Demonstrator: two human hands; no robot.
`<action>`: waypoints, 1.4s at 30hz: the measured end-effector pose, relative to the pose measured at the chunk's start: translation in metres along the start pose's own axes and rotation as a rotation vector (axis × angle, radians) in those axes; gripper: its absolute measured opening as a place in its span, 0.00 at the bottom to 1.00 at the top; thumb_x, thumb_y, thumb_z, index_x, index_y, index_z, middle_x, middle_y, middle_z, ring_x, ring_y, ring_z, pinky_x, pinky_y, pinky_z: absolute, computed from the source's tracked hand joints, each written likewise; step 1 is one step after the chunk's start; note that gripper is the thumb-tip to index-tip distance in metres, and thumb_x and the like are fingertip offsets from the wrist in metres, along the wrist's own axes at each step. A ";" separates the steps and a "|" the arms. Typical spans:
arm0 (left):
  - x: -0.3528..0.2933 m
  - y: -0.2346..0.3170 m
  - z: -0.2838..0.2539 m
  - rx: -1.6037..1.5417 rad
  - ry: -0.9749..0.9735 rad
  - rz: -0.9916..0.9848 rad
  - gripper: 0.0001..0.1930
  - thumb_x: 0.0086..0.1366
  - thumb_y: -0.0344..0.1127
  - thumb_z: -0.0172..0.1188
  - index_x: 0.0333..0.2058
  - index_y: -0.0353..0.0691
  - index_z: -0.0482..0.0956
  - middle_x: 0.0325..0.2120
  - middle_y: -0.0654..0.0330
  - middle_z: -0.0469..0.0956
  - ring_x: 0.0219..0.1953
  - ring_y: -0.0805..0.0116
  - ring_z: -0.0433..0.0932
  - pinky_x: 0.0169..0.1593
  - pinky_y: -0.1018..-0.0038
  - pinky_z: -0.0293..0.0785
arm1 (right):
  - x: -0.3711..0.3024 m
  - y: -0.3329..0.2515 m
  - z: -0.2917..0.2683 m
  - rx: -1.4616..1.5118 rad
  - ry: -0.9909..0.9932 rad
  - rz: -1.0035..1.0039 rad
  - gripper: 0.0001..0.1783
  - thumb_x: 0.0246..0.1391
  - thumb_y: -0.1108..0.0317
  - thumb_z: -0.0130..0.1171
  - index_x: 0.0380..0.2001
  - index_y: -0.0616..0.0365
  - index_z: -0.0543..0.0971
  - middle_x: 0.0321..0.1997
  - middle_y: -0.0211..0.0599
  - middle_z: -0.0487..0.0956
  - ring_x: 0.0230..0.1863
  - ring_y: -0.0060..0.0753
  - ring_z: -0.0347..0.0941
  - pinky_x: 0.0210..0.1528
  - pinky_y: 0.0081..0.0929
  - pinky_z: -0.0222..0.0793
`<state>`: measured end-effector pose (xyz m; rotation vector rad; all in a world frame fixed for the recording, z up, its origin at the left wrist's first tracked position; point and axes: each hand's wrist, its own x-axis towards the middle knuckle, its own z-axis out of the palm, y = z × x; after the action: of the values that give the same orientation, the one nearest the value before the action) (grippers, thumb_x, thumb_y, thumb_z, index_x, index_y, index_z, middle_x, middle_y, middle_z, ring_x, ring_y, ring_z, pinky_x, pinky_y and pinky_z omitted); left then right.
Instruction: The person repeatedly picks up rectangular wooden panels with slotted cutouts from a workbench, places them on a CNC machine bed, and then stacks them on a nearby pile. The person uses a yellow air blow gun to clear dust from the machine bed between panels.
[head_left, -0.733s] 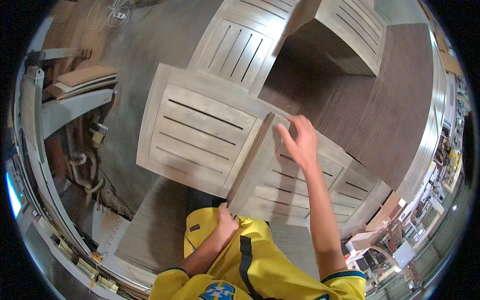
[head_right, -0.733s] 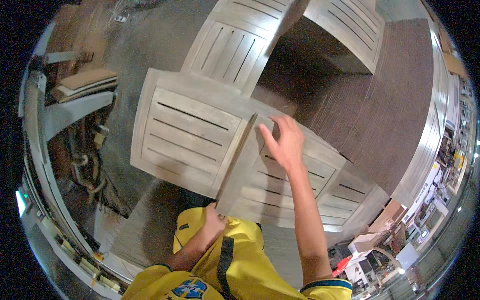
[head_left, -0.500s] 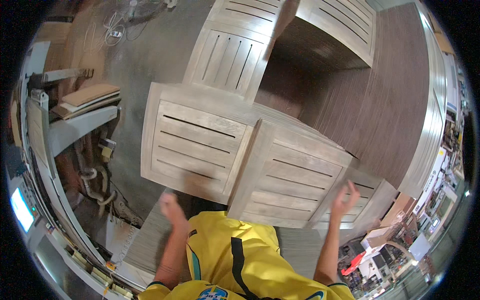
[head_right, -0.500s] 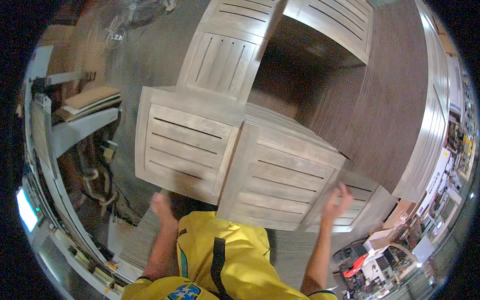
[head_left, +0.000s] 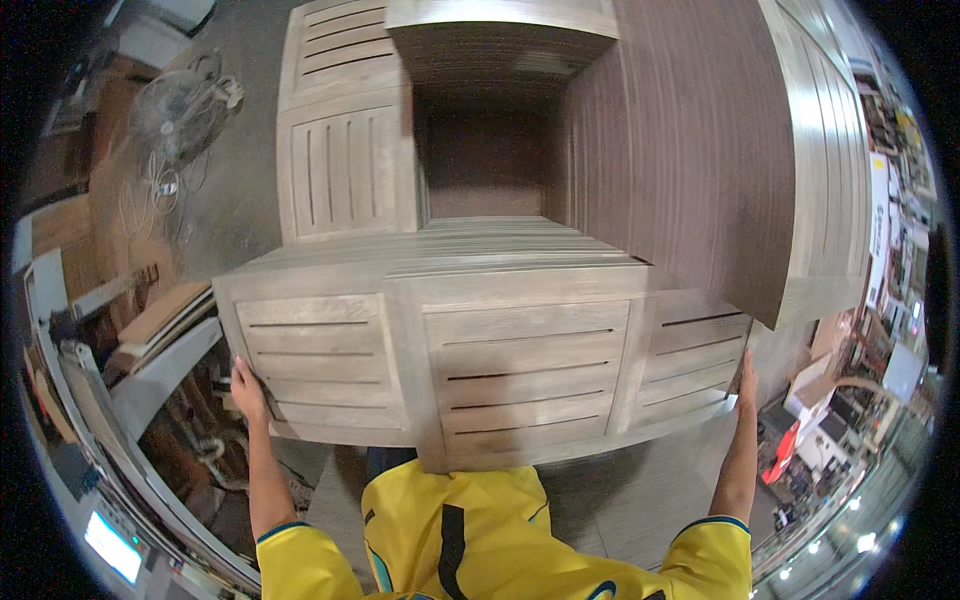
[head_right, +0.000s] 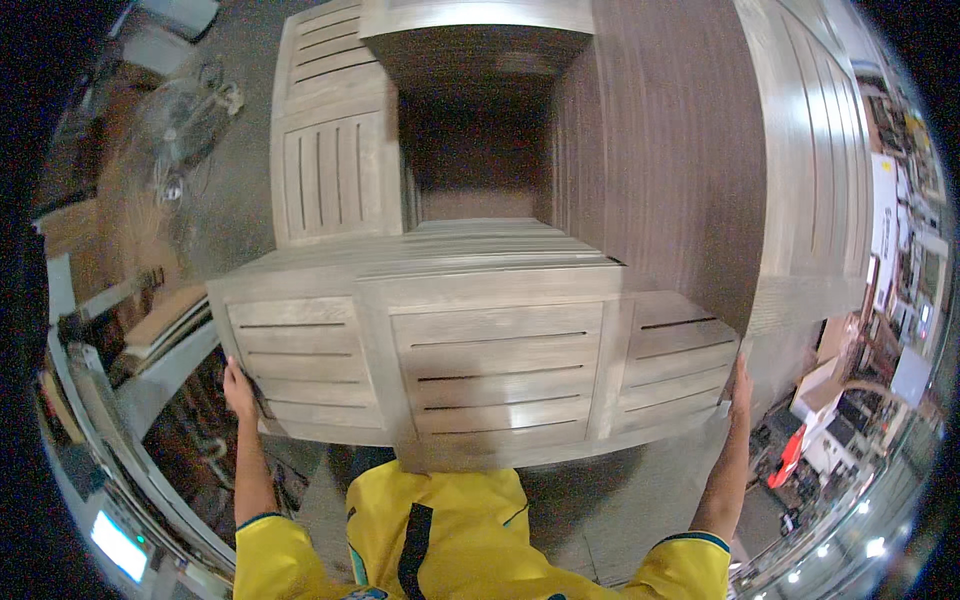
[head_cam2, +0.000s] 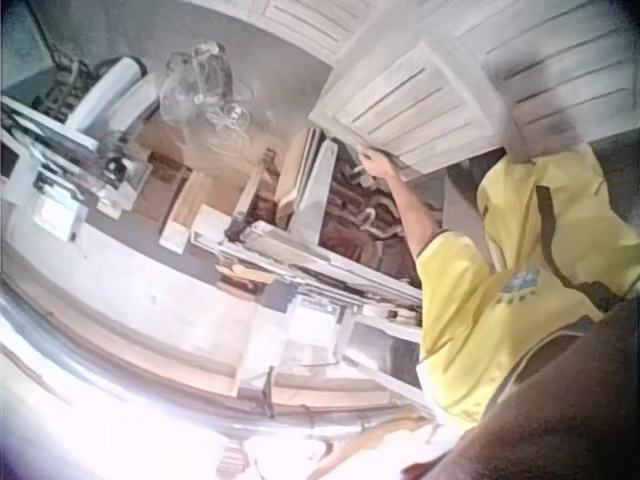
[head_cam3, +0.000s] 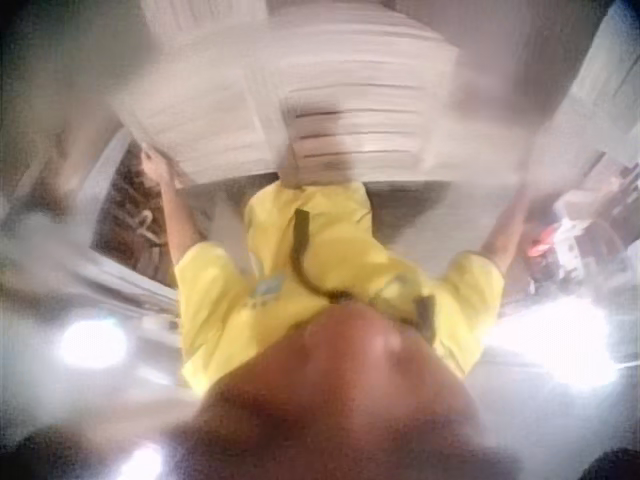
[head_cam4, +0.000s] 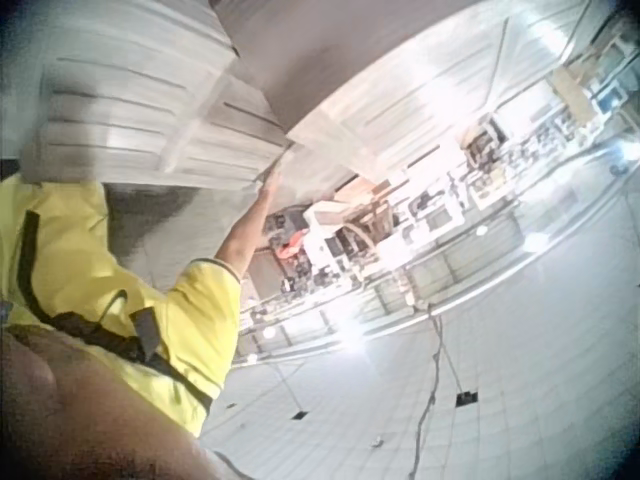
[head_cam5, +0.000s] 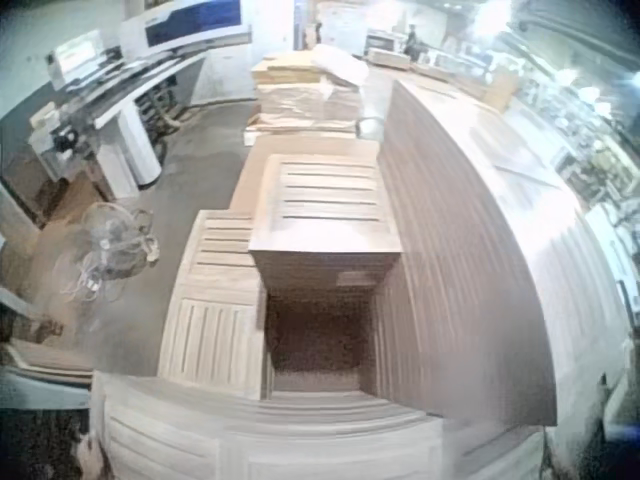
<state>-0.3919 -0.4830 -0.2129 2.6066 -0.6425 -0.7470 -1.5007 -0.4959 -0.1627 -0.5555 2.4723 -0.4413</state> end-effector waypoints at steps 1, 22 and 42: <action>0.001 -0.006 0.003 0.063 0.097 0.017 0.38 0.83 0.66 0.48 0.60 0.29 0.82 0.48 0.50 0.86 0.50 0.57 0.82 0.58 0.61 0.74 | 0.000 -0.002 0.004 0.005 -0.023 0.002 0.47 0.66 0.23 0.57 0.52 0.63 0.85 0.38 0.25 0.74 0.41 0.25 0.67 0.46 0.33 0.65; 0.010 0.159 0.020 0.585 0.089 0.564 0.33 0.80 0.47 0.58 0.73 0.29 0.67 0.68 0.38 0.75 0.71 0.40 0.73 0.73 0.55 0.69 | -0.002 0.018 -0.026 -0.219 0.032 -0.055 0.47 0.66 0.36 0.69 0.64 0.74 0.79 0.56 0.45 0.84 0.54 0.36 0.79 0.62 0.38 0.72; -0.306 0.488 0.363 0.626 -1.052 1.270 0.49 0.75 0.71 0.59 0.64 0.19 0.76 0.54 0.45 0.83 0.58 0.60 0.78 0.65 0.65 0.72 | -0.404 -0.056 0.287 1.184 0.341 0.510 0.40 0.74 0.41 0.62 0.70 0.66 0.73 0.63 0.48 0.83 0.64 0.40 0.79 0.68 0.39 0.73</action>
<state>-0.9877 -0.8082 -0.1619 1.2952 -2.7144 -1.4461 -1.0111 -0.4058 -0.1834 0.6493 2.0052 -1.6584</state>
